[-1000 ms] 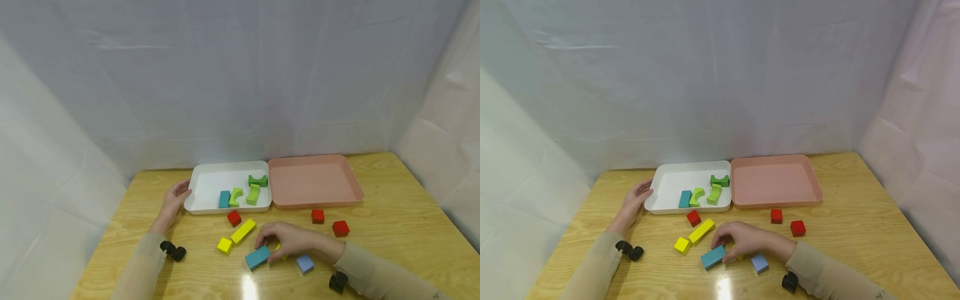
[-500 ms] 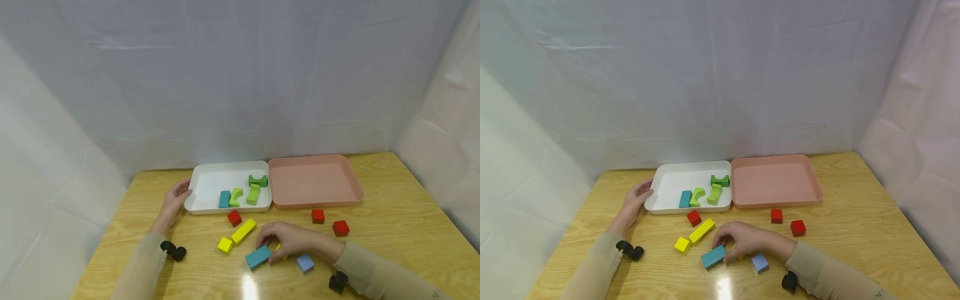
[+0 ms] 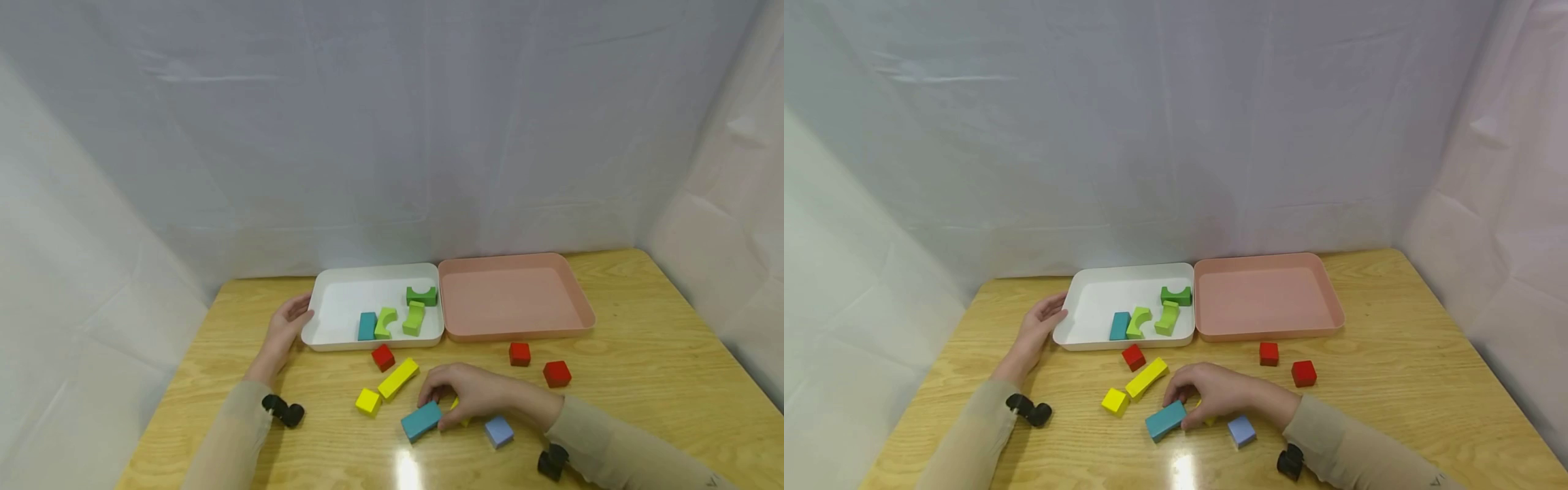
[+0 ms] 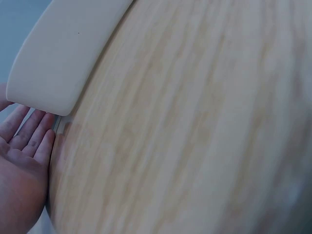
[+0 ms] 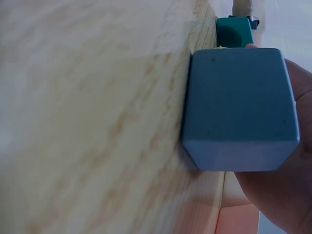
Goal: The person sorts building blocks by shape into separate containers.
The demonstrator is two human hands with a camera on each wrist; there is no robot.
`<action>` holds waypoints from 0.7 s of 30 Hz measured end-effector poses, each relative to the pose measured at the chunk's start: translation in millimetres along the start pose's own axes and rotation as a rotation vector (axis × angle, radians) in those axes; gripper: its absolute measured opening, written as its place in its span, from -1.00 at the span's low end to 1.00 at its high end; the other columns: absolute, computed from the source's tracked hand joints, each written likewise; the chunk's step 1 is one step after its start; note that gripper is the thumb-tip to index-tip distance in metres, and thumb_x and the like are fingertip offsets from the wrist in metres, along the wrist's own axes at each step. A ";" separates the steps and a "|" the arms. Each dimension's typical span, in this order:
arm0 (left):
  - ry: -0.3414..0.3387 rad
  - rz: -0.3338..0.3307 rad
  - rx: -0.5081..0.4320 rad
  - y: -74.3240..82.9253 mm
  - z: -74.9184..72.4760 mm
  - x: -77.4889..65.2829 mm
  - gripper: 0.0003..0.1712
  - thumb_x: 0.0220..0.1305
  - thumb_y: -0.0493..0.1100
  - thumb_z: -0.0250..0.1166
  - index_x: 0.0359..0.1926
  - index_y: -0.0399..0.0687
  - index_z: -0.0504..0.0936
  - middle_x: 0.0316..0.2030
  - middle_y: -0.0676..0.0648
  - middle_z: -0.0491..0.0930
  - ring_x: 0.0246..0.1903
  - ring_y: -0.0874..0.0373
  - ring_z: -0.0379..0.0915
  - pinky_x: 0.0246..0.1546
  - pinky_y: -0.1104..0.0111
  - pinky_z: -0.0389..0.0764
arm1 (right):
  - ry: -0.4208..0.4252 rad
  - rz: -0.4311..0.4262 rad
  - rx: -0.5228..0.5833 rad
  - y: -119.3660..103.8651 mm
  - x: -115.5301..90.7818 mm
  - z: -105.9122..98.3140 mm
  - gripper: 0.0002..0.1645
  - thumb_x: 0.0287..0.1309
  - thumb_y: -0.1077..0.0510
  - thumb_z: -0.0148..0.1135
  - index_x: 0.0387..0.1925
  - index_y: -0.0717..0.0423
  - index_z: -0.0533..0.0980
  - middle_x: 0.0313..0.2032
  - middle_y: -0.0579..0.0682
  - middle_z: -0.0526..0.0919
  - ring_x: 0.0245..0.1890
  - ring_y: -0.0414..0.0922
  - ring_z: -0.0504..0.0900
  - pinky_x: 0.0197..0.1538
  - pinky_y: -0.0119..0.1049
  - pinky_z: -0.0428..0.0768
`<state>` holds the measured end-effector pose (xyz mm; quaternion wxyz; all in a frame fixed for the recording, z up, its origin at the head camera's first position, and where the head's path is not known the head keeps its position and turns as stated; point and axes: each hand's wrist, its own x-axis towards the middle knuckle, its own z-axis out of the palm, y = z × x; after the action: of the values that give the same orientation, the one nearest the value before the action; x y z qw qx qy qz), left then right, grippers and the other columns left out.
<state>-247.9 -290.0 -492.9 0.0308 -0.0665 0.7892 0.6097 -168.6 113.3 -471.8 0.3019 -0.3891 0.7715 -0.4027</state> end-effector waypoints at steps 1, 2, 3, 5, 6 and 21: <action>0.000 -0.002 -0.001 -0.2 -0.1 0.3 -0.33 0.62 -0.21 0.16 0.62 -0.18 0.23 0.61 -0.26 0.24 0.57 -0.11 0.20 0.12 0.72 0.36 | 0.000 0.002 0.001 -0.1 0.0 0.0 -0.64 0.16 0.20 0.59 -0.02 -0.12 0.70 -0.06 -0.28 0.72 -0.07 -0.42 0.59 0.14 -0.45 0.65; -0.001 -0.003 -0.002 -0.5 -0.2 0.5 -0.33 0.62 -0.21 0.16 0.63 -0.17 0.22 0.61 -0.26 0.24 0.57 -0.11 0.20 0.11 0.72 0.36 | 0.000 0.005 0.001 -0.2 0.0 0.0 -0.64 0.17 0.20 0.59 -0.02 -0.12 0.70 -0.06 -0.28 0.72 -0.07 -0.42 0.59 0.14 -0.45 0.64; -0.001 -0.006 -0.002 -0.5 -0.2 0.6 -0.33 0.62 -0.20 0.16 0.63 -0.17 0.22 0.61 -0.26 0.23 0.57 -0.11 0.19 0.10 0.73 0.37 | 0.001 0.007 0.002 -0.3 0.0 0.0 -0.64 0.17 0.20 0.59 -0.02 -0.13 0.70 -0.06 -0.28 0.72 -0.07 -0.42 0.59 0.14 -0.45 0.64; 0.000 -0.008 -0.004 -0.7 0.1 0.7 -0.33 0.62 -0.20 0.16 0.63 -0.17 0.22 0.62 -0.26 0.23 0.57 -0.11 0.19 0.08 0.75 0.37 | 0.000 0.011 0.006 -0.4 -0.1 0.2 -0.64 0.17 0.20 0.59 -0.02 -0.13 0.70 -0.06 -0.28 0.72 -0.07 -0.41 0.60 0.14 -0.45 0.64; 0.001 -0.009 -0.004 -0.6 0.2 0.5 -0.32 0.62 -0.21 0.16 0.63 -0.17 0.22 0.61 -0.26 0.23 0.57 -0.11 0.20 0.08 0.75 0.37 | 0.001 0.013 0.009 -0.5 -0.1 0.2 -0.64 0.17 0.20 0.59 -0.02 -0.13 0.70 -0.06 -0.28 0.72 -0.07 -0.41 0.60 0.14 -0.45 0.64; 0.016 0.003 0.008 0.5 1.8 -1.4 -0.34 0.60 -0.21 0.19 0.60 -0.17 0.27 0.58 -0.27 0.30 0.54 -0.13 0.24 0.35 0.47 0.39 | 0.008 -0.008 0.001 -2.7 -1.4 -0.5 -0.67 0.20 0.20 0.55 -0.01 -0.08 0.70 -0.04 -0.26 0.71 -0.07 -0.43 0.59 0.14 -0.46 0.64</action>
<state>-246.7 -288.1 -492.7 0.0241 -0.0701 0.7920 0.6060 -167.4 113.7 -469.1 0.2973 -0.3907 0.7709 -0.4058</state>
